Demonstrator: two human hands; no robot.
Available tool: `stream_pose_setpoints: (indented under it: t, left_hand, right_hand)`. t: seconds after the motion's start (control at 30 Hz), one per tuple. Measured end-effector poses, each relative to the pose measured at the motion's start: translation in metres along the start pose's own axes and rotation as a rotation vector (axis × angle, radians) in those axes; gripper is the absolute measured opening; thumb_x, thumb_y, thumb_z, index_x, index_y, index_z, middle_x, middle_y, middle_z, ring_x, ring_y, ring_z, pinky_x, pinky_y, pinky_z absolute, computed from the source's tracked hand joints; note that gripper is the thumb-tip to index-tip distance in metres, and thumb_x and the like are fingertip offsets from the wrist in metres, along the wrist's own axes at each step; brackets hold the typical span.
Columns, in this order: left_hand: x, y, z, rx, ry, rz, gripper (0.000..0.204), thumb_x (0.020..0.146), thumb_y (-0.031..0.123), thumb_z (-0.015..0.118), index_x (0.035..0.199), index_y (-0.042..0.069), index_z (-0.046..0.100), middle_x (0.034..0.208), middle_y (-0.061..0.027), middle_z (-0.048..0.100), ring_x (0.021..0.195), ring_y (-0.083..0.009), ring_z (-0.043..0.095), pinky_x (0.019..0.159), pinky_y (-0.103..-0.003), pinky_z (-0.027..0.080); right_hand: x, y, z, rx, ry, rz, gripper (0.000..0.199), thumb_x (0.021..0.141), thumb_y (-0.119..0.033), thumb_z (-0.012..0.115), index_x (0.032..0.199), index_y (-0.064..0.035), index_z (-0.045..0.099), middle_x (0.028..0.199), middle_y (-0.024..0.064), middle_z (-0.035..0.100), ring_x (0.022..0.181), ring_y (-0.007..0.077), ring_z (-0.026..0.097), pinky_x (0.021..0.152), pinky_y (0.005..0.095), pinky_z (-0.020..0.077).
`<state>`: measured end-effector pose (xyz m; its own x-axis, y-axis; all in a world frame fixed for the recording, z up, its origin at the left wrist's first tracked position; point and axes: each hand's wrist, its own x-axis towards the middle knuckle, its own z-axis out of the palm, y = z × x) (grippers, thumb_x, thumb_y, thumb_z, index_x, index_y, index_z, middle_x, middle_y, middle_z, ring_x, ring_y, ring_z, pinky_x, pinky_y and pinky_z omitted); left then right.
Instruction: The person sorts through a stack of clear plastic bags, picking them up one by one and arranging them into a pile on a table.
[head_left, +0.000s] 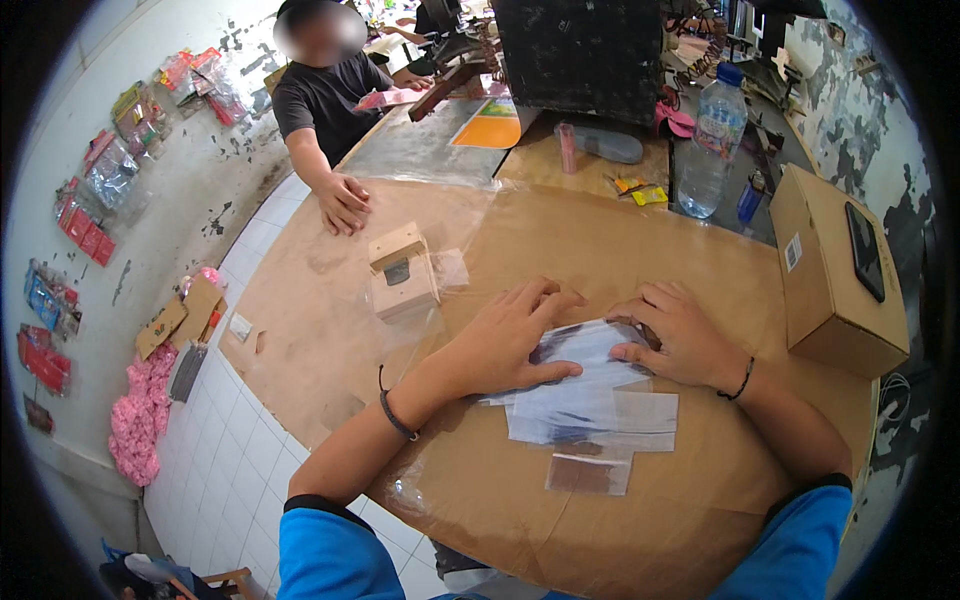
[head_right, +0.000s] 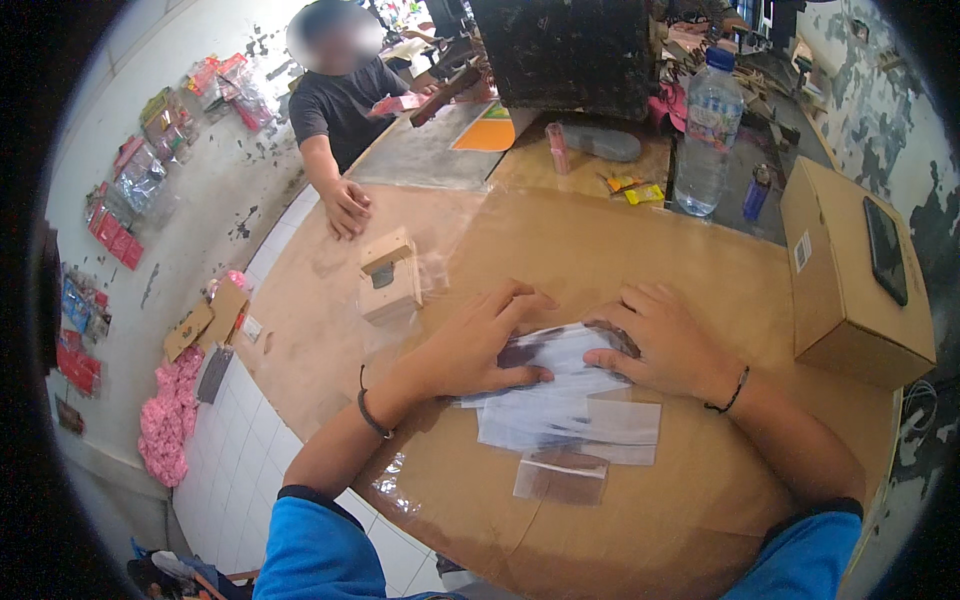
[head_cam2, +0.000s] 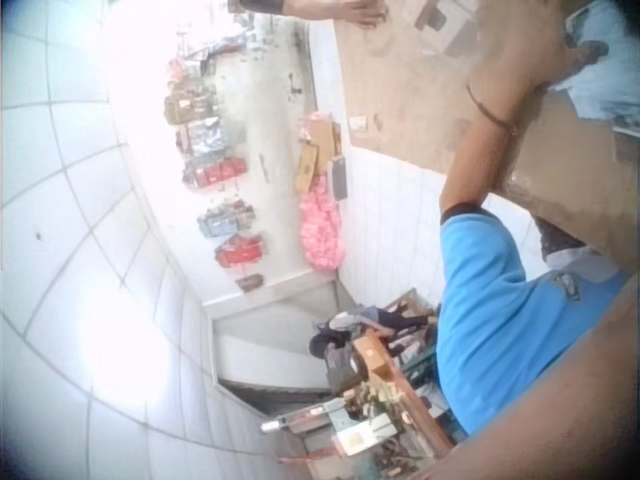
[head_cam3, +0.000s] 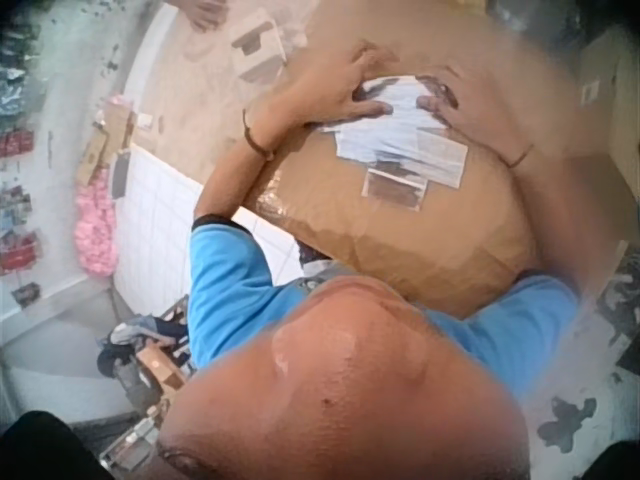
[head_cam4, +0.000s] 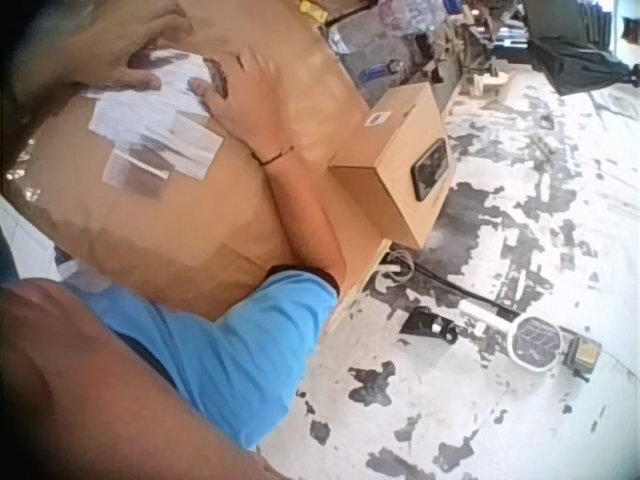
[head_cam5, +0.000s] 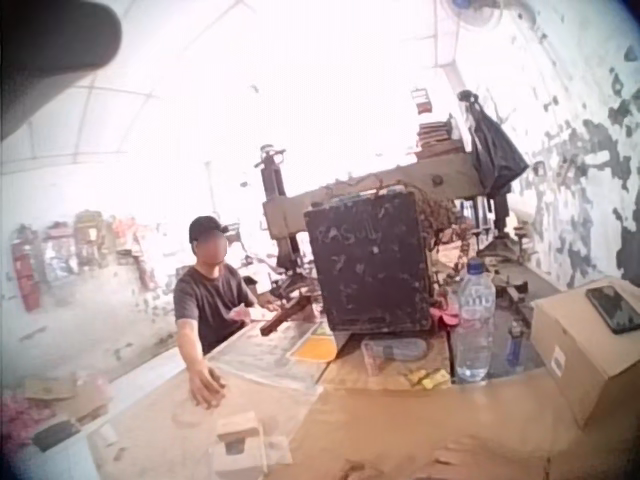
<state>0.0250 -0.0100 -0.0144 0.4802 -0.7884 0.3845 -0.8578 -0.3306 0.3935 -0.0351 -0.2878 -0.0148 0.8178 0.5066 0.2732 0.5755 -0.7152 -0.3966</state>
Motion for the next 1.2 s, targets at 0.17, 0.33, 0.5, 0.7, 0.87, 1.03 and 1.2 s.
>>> stream_pose_setpoints:
  t: [0.17,0.33,0.5,0.7,0.87,1.03,1.2]
  left_hand:
    - [-0.003,-0.002,0.002,-0.037,-0.077,0.014,0.042,0.091,0.031,0.075,0.123,0.007,0.065,0.112,-0.0126,0.061,0.108,-0.0337,0.06,0.094,-0.041,0.048]
    - [-0.002,-0.003,0.006,-0.079,-0.094,-0.108,0.036,0.093,0.03,0.072,0.118,0.004,0.067,0.11,-0.0154,0.063,0.101,-0.0321,0.063,0.087,-0.04,0.051]
    - [-0.003,-0.003,-0.001,-0.08,-0.082,-0.138,0.031,0.095,0.029,0.069,0.114,0.004,0.067,0.106,-0.0158,0.064,0.097,-0.033,0.064,0.083,-0.041,0.052]
    - [-0.006,-0.003,-0.002,-0.051,-0.099,-0.111,0.035,0.098,0.032,0.061,0.119,0.005,0.065,0.113,-0.0178,0.062,0.107,-0.0356,0.061,0.091,-0.045,0.049]
    - [-0.006,-0.013,-0.01,-0.135,-0.029,-0.007,0.047,0.098,0.039,0.059,0.13,0.004,0.06,0.122,-0.02,0.058,0.115,-0.0376,0.057,0.099,-0.046,0.045]
    - [-0.009,0.001,-0.025,0.029,-0.09,0.214,0.081,0.086,0.056,0.073,0.144,0.005,0.051,0.138,-0.0241,0.051,0.131,-0.0409,0.048,0.112,-0.047,0.036]
    - [-0.012,-0.006,-0.01,0.028,-0.165,0.185,0.092,0.078,0.061,0.077,0.146,0.005,0.049,0.142,-0.0241,0.048,0.136,-0.0407,0.044,0.115,-0.047,0.033]
  right_hand:
    - [0.0,-0.004,-0.001,0.112,-0.03,0.099,0.061,0.087,-0.05,0.076,0.131,-0.0087,0.063,0.115,0.0137,0.061,0.108,0.0337,0.057,0.096,0.0426,0.0452]
    - [-0.002,0.0,-0.006,0.033,-0.065,-0.139,0.102,0.069,-0.071,0.08,0.143,-0.0061,0.053,0.138,0.0212,0.052,0.127,0.0394,0.05,0.109,0.0473,0.0383]
    - [-0.006,-0.022,-0.014,-0.066,-0.214,-0.193,0.12,0.062,-0.078,0.08,0.151,-0.005,0.045,0.152,0.0283,0.04,0.139,0.0442,0.04,0.114,0.053,0.0295]
    - [-0.008,-0.035,-0.01,-0.108,-0.274,-0.146,0.117,0.064,-0.075,0.082,0.151,-0.0043,0.045,0.155,0.0273,0.038,0.14,0.0434,0.039,0.115,0.0525,0.0278]
    - [-0.008,-0.015,-0.002,0.053,-0.179,-0.109,0.103,0.068,-0.06,0.087,0.146,-0.004,0.05,0.152,0.0204,0.046,0.136,0.0397,0.043,0.115,0.0502,0.0303]
    - [-0.004,-0.01,-0.001,0.141,-0.157,-0.059,0.089,0.075,-0.049,0.087,0.143,-0.0048,0.052,0.149,0.0178,0.051,0.134,0.0379,0.046,0.113,0.0477,0.0345]
    - [-0.006,-0.012,0.001,0.072,-0.125,-0.116,0.081,0.077,-0.046,0.085,0.141,-0.0066,0.055,0.149,0.0191,0.049,0.133,0.039,0.047,0.112,0.0487,0.036]
